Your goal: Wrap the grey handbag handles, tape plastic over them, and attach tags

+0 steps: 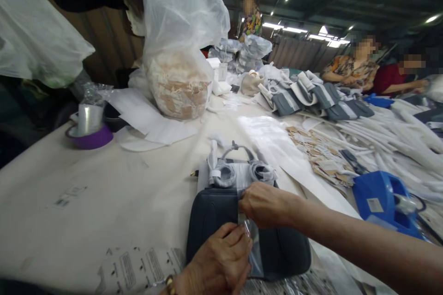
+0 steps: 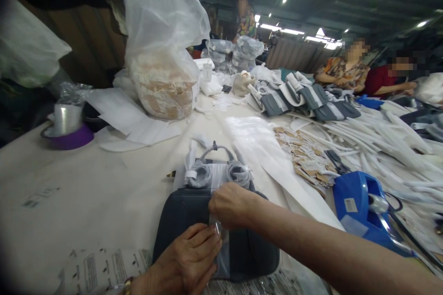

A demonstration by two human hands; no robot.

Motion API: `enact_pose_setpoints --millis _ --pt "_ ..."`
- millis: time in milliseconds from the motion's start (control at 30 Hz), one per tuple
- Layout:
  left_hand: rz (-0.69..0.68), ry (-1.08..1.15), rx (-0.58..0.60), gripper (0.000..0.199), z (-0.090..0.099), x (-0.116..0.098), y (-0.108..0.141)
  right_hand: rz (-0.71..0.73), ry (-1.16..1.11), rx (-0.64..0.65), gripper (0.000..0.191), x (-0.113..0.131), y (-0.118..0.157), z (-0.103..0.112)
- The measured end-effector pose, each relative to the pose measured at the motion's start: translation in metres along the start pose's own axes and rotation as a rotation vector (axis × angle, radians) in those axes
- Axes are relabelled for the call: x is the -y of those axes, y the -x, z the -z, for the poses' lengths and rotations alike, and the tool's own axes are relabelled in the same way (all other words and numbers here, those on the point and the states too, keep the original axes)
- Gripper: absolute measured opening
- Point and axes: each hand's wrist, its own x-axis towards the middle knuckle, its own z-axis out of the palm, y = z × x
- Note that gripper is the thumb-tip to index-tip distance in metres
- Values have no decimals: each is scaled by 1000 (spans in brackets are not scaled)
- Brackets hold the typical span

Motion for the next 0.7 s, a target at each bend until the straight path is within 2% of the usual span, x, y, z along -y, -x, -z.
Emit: enact_pose_setpoints --millis 133,267,333,400,467,567,633,700 --pt "17 2 -27 26 1 0 -1 -139 -31 -27 7 -5 -7 3" --pt "3 13 11 25 5 -1 -1 -265 -58 -114 33 -19 -3 6" --pt "17 20 27 25 6 -2 -2 -310 -51 -172 27 -19 7 1" --pt "38 16 34 26 8 -3 -3 -337 -51 -275 12 -9 20 -13" --pt "30 11 46 27 9 -3 -4 -298 -108 -465 22 9 33 -37" --pt "13 17 86 22 9 -3 -4 -131 -214 -756 33 37 43 -81" --pt "7 -4 97 21 10 -4 -4 -103 -226 -822 43 49 43 -104" --pt "-21 -49 81 22 12 -3 -2 -117 -252 -812 48 55 42 -116"
